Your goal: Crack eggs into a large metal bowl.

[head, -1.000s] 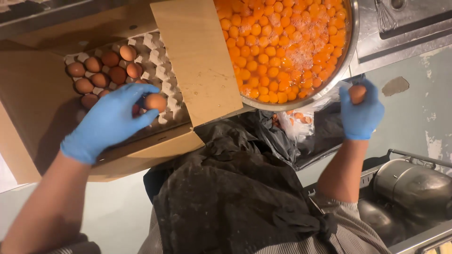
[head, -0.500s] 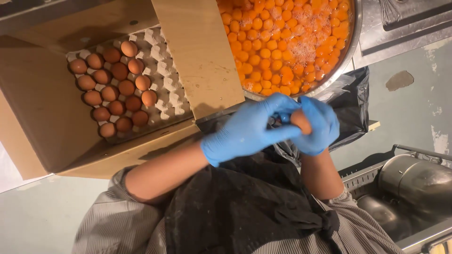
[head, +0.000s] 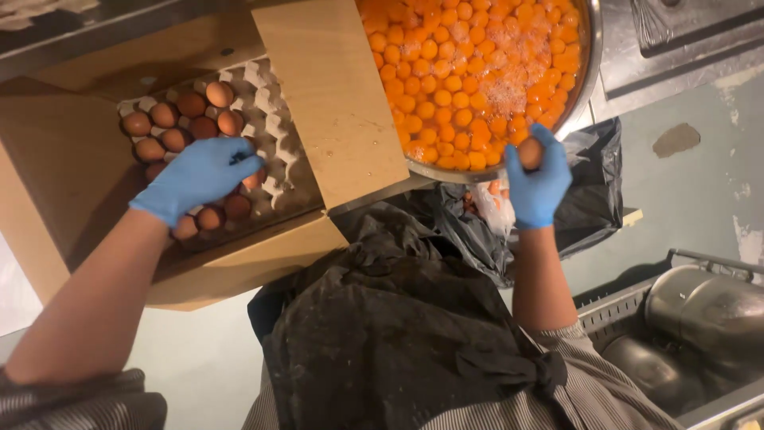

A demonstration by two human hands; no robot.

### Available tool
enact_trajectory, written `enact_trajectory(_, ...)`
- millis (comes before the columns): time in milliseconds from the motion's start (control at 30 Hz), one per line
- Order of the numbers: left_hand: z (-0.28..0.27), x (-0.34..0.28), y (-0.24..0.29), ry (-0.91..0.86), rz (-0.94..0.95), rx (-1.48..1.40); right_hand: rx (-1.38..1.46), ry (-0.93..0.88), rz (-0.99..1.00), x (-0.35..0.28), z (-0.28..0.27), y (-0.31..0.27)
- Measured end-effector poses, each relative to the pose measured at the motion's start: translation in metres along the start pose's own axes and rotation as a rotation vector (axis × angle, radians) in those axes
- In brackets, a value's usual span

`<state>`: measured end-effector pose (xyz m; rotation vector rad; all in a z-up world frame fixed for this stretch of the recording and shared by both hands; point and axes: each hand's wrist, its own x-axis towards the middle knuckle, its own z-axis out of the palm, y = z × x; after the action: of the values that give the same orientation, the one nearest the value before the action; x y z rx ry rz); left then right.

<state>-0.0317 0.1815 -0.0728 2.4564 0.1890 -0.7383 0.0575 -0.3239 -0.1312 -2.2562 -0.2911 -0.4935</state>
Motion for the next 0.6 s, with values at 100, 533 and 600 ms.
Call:
enact_trajectory(100,0.024,0.021,-0.036,0.017,0.018,0.146,-0.150,-0.068,-0.057,0.007,-0.013,0.009)
enact_trajectory(533,0.096,0.050,-0.051,0.085,0.053,0.842,-0.208,-0.085,-0.057,0.037,0.003,0.030)
enact_trajectory(600,0.115,0.064,-0.076,0.253,0.161,0.887,-0.368,-0.140,-0.076,0.052,0.013,0.024)
